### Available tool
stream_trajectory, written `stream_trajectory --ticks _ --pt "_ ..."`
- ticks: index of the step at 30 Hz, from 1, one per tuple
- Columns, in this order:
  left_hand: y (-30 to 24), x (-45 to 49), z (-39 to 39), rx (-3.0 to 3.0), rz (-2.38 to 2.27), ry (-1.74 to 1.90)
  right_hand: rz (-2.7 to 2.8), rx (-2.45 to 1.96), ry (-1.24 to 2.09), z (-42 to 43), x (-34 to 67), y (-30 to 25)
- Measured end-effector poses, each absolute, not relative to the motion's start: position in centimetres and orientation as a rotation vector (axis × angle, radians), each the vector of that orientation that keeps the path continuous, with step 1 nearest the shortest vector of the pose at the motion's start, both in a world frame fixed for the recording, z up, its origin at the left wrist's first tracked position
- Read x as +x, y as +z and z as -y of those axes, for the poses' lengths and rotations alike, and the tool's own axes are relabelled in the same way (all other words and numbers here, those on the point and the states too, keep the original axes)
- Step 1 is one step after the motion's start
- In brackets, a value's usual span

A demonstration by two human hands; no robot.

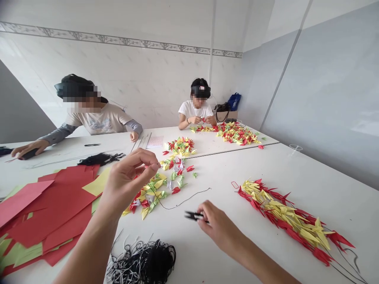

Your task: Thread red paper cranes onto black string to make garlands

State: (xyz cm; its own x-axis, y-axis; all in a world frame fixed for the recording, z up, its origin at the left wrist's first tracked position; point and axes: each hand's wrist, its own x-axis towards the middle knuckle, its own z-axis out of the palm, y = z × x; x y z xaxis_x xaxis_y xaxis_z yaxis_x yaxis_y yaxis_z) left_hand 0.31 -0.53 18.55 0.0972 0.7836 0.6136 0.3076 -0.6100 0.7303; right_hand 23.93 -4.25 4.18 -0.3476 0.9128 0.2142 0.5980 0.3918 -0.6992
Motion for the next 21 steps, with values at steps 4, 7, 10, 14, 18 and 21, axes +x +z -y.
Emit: stream_trajectory --ticks 4,7,10,14,18,21 --pt "18.6 0.1 0.6 1.973 -1.045 1.463 1.813 -1.06 0.825 2.2 22.8 9.1" --pt "18.5 -0.1 0.6 1.958 -1.031 1.432 1.7 -0.862 0.87 1.3 21.0 12.2" --pt "18.5 -0.1 0.7 1.935 -1.013 1.435 1.629 -0.7 0.934 0.9 19.3 13.7" --pt "18.6 0.0 0.8 1.903 -0.993 1.446 1.625 -0.655 0.985 0.5 18.1 13.8" --pt "18.6 0.2 0.8 1.884 -0.979 1.458 1.61 -0.655 0.974 0.4 18.0 13.5" --pt "18.5 0.2 0.7 1.901 -0.971 1.449 1.608 -0.661 0.912 0.4 18.2 13.5"
